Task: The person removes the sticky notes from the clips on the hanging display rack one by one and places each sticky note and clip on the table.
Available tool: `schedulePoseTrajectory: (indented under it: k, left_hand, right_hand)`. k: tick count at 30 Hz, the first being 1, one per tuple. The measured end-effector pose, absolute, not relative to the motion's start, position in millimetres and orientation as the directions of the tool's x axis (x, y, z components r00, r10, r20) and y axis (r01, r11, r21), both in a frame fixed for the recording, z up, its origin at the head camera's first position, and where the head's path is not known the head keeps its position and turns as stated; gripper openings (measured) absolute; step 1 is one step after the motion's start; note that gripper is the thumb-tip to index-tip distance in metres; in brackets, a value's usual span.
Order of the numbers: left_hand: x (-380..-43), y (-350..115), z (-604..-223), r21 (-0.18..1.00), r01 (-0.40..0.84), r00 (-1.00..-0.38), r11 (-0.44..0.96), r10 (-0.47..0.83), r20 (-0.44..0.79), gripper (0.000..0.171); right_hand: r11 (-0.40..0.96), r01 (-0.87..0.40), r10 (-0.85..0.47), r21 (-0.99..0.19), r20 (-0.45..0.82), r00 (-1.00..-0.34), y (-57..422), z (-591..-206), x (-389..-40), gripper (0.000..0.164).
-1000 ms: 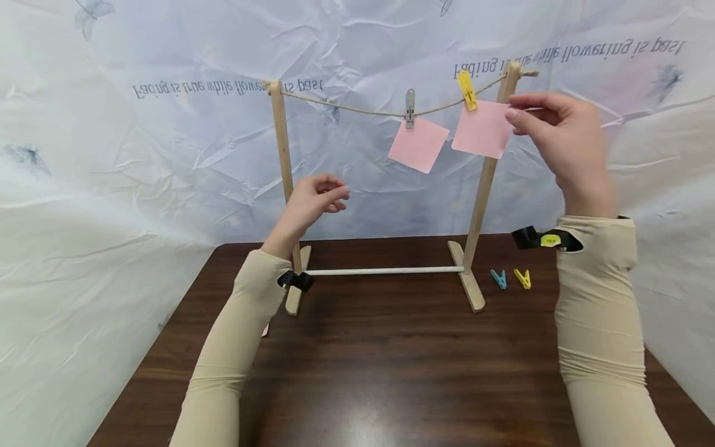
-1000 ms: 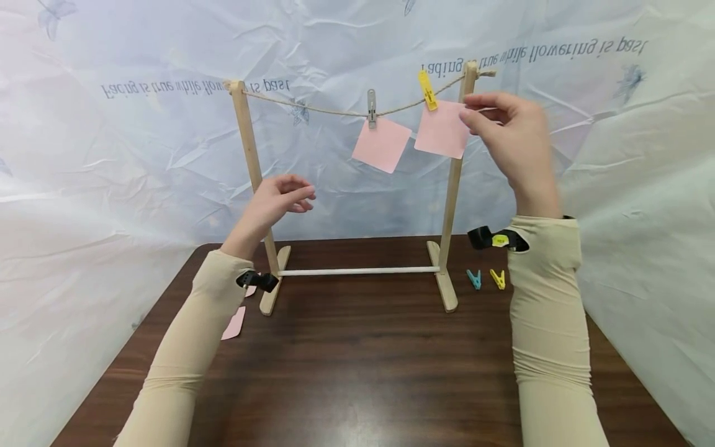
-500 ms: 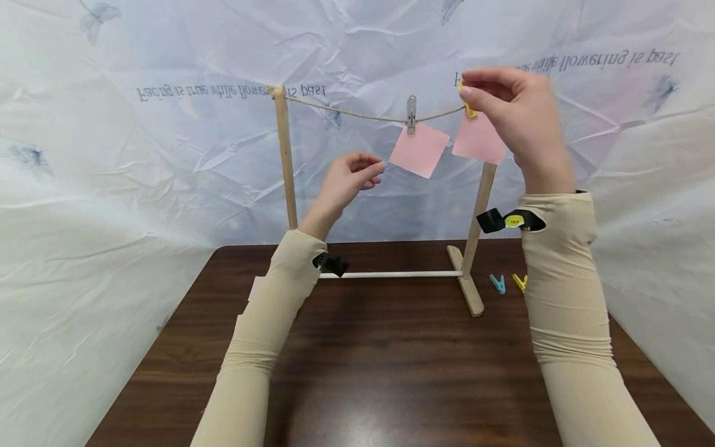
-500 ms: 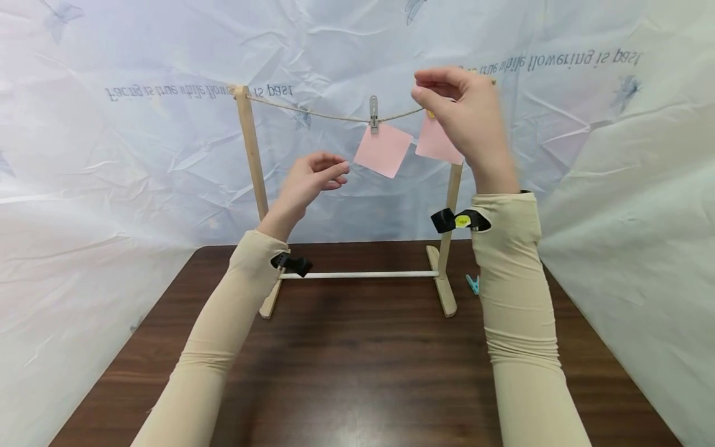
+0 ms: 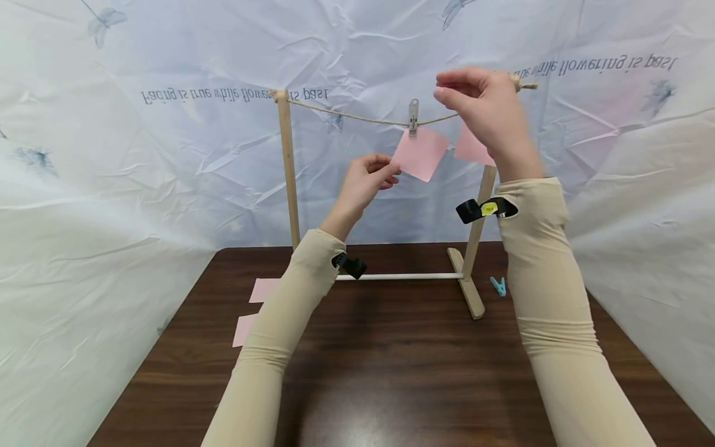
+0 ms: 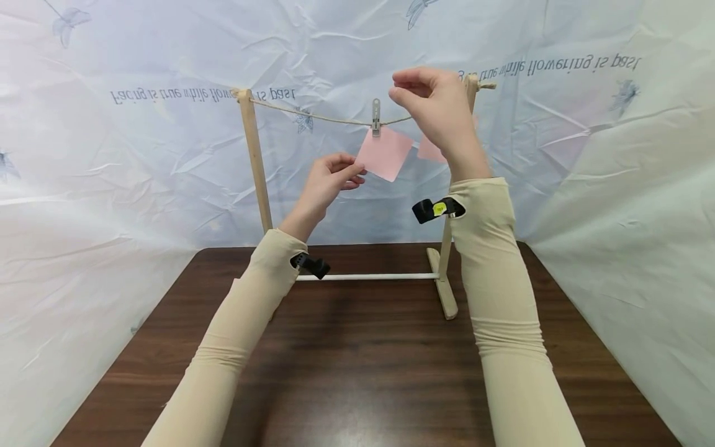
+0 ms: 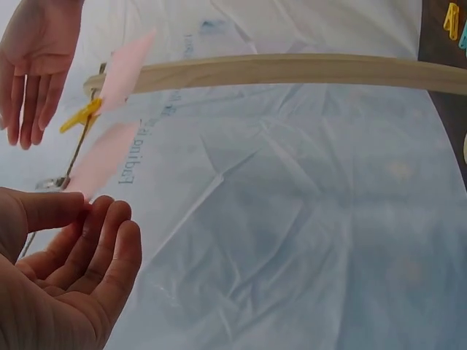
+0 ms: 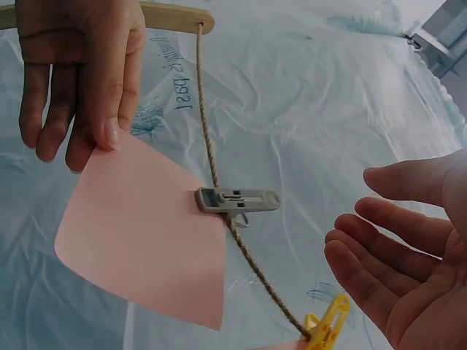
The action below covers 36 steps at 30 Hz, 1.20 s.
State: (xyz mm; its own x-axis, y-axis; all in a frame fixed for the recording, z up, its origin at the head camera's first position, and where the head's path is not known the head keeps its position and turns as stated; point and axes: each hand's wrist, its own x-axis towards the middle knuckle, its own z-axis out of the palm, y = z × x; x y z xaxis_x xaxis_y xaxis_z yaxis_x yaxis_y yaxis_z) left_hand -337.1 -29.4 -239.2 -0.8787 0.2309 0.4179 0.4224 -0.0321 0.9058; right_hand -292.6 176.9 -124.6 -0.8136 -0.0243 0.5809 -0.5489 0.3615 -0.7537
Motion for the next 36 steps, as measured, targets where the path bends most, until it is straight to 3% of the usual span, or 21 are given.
schedulePoseTrajectory:
  k: [20, 36]
  left_hand:
    - [-344, -40, -236, 0.912, 0.409, -0.887, 0.006, 0.235, 0.396, 0.022]
    - [-345, -38, -238, 0.922, 0.386, -0.894, 0.011, 0.252, 0.371, 0.021]
  right_hand:
    - [0.630, -0.377, -0.137, -0.679, 0.380, -0.915, 156, -129, -320, 0.059]
    - [0.657, -0.368, -0.152, -0.658, 0.362, -0.920, 153, -128, -323, 0.055]
